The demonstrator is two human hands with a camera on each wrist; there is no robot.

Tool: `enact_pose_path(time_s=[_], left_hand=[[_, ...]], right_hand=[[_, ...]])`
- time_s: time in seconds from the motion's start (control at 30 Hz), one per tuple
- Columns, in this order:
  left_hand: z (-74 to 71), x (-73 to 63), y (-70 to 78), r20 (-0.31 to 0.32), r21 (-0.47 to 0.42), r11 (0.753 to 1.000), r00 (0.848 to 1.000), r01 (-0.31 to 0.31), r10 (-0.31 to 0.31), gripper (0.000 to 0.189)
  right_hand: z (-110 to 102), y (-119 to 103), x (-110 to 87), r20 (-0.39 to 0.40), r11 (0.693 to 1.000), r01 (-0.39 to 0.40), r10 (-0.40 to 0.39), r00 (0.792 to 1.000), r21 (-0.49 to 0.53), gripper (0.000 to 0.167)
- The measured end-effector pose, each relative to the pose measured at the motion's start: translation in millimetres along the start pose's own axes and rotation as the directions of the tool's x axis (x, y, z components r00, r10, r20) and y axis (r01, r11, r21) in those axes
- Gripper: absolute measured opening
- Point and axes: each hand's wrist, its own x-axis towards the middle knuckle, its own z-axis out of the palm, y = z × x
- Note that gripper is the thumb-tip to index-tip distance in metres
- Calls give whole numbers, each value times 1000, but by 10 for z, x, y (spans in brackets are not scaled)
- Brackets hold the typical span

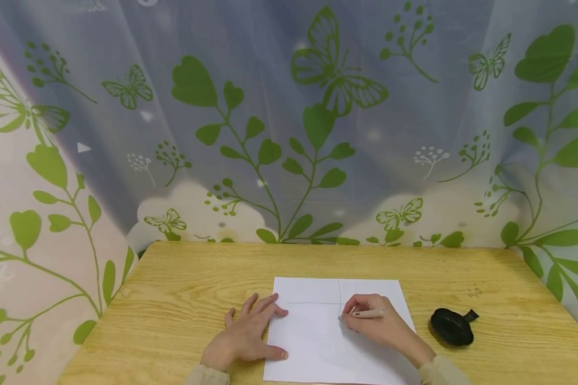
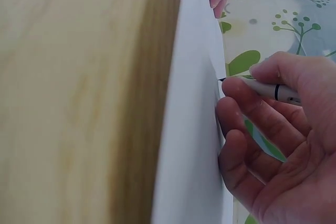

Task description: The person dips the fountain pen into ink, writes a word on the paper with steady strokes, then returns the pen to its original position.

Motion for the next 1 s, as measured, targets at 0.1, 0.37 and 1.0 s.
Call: enact_pose_path(time_s=[0.1, 0.37, 1.0], left_hand=[[-1, 3, 1, -1, 6, 1000, 1000, 0, 0, 67], [-2, 2, 9, 0, 9, 1000, 1000, 3, -3, 66], [1, 8, -1, -2, -6, 1000, 1000, -6, 6, 67]], right_hand=[[6, -5, -12, 3, 1000, 0, 0, 1000, 4, 6], [26, -17, -55, 14, 1000, 21, -22, 1000, 7, 6], [77, -36, -112, 41, 999, 32, -33, 999, 13, 4]])
